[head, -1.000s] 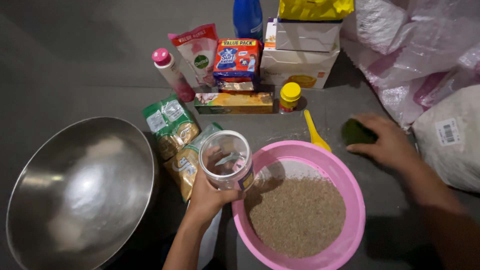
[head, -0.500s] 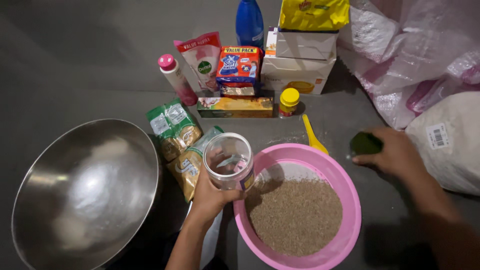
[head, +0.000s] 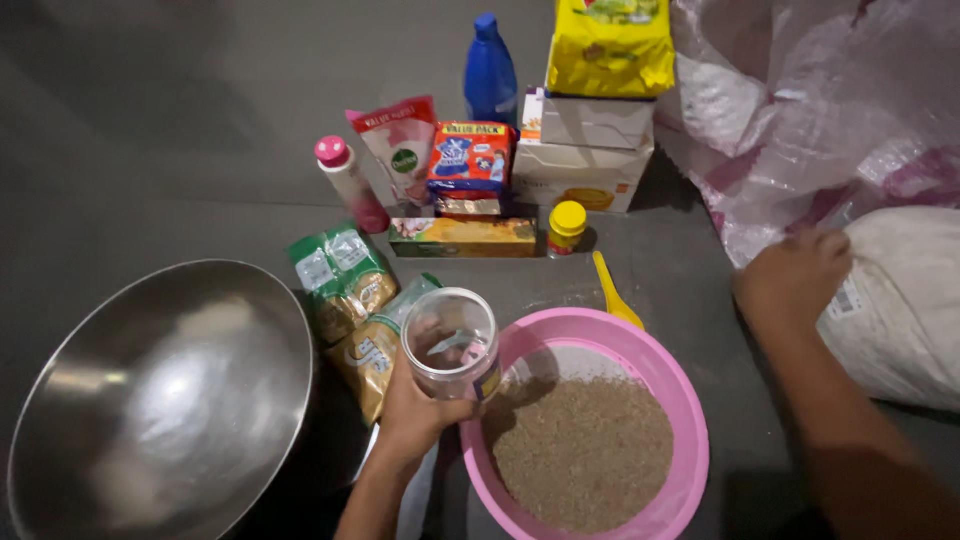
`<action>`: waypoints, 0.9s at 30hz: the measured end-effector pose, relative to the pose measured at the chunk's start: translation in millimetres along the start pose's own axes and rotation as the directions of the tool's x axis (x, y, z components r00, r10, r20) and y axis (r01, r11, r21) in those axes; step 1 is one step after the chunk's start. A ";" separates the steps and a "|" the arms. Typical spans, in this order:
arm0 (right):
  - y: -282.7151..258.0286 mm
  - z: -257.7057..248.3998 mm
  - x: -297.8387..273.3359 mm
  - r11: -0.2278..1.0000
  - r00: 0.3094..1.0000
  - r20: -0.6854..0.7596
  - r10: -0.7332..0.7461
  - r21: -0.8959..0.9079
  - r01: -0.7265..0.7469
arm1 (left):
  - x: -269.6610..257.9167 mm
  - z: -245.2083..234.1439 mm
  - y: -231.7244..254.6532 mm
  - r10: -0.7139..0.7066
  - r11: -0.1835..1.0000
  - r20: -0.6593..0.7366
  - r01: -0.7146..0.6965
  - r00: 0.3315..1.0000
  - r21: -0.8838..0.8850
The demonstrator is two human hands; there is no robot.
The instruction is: The person sits on the floor and sorts through grains in a pink bowl by hand, picking out small debris. They then use a yellow scoop to transfer the grains into a clear plastic container.
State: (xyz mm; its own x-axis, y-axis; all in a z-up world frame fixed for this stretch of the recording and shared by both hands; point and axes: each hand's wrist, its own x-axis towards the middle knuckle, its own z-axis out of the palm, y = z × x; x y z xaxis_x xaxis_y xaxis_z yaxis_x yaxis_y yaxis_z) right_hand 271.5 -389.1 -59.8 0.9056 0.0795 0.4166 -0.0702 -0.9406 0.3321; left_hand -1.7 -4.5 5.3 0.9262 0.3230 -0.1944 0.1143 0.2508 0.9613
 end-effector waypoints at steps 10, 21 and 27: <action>-15.2 14.1 -75.0 0.957 0.998 0.033 -0.051 0.286 0.039 | -0.9 0.4 0.0 0.082 0.995 0.024 -0.083 0.996 0.052; 29.1 -88.2 -76.1 0.946 0.611 0.734 -0.295 0.133 0.297 | -4.3 0.5 3.6 0.123 0.988 0.034 -0.125 0.992 0.087; 13.0 -100.7 -38.3 0.901 0.810 0.477 -0.342 0.410 0.139 | -6.7 4.5 5.3 0.119 0.990 0.058 -0.123 0.991 0.068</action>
State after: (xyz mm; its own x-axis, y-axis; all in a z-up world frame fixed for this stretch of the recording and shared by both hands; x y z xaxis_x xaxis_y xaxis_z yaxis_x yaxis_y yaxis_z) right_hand 193.8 -371.2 13.7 0.9567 0.2289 -0.1798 0.2345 -0.9721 0.0102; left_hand -5.7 -9.5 12.6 0.9526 0.2967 -0.0672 0.0240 0.1471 0.9888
